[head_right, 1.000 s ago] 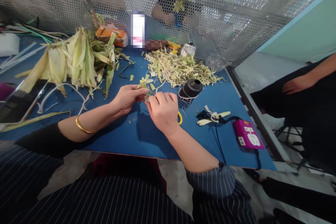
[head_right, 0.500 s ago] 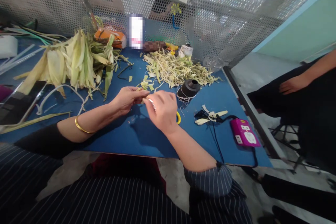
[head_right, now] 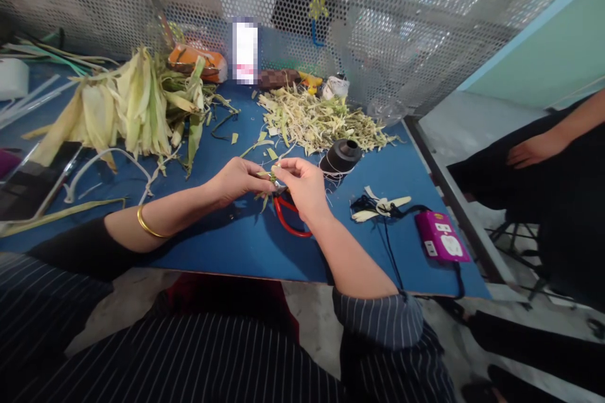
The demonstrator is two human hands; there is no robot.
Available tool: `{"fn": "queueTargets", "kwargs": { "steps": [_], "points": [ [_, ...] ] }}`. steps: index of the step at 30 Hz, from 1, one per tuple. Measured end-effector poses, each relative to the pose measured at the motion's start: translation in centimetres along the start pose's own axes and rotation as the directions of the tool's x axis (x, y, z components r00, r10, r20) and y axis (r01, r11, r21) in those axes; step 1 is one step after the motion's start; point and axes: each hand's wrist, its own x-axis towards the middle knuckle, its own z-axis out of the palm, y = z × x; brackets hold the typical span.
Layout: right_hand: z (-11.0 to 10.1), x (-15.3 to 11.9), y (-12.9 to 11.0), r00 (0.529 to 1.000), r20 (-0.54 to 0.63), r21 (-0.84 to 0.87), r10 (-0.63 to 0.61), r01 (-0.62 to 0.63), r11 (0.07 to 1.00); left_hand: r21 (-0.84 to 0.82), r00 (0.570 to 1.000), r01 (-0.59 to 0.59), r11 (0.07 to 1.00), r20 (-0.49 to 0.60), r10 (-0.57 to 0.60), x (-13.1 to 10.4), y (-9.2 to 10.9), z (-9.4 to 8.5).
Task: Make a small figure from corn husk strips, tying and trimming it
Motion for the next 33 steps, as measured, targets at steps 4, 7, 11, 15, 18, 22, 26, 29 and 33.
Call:
{"fn": "queueTargets", "kwargs": {
  "steps": [4,7,11,15,18,22,26,29,33],
  "points": [
    [0.1,-0.1,0.0,0.999,-0.04,-0.008,-0.026,0.025,1.0,-0.026,1.0,-0.02,0.999,0.018,0.02,0.0,-0.1,0.1],
    [0.2,-0.2,0.0,0.997,-0.048,-0.031,-0.059,0.058,0.998,0.006,0.999,-0.037,0.999,-0.005,0.037,-0.2,0.0,0.2],
    [0.1,-0.2,-0.3,1.0,-0.024,-0.021,-0.002,0.002,1.0,0.102,0.993,-0.116,0.988,0.013,0.116,0.0,-0.1,-0.1],
    [-0.8,0.0,-1.2,0.999,0.045,-0.045,-0.002,0.004,0.999,0.096,0.996,-0.071,0.993,0.062,0.065,0.3,-0.1,-0.6],
    [-1.5,0.1,-1.9,0.998,0.066,-0.059,-0.014,0.018,0.998,0.091,0.996,-0.033,0.995,0.09,0.025,0.2,0.0,-0.9],
    [-1.5,-0.1,-2.3,0.983,0.176,-0.162,0.06,-0.031,0.986,0.096,0.99,-0.014,0.995,0.144,0.0,0.0,0.3,-0.9],
    [-1.2,-0.1,-2.2,0.99,0.13,-0.157,0.05,-0.029,0.987,-0.023,0.995,0.057,0.998,0.083,-0.055,0.5,0.4,-1.5],
    [-1.8,0.1,-2.4,0.998,0.063,-0.106,0.022,-0.016,0.994,-0.176,0.989,0.069,0.982,-0.12,-0.091,1.3,0.3,-2.4],
    [-3.6,0.9,-3.5,0.992,0.103,-0.052,0.072,-0.067,0.996,-0.268,0.961,0.063,0.961,-0.245,-0.131,1.8,-0.1,-2.9]
  ]
}}
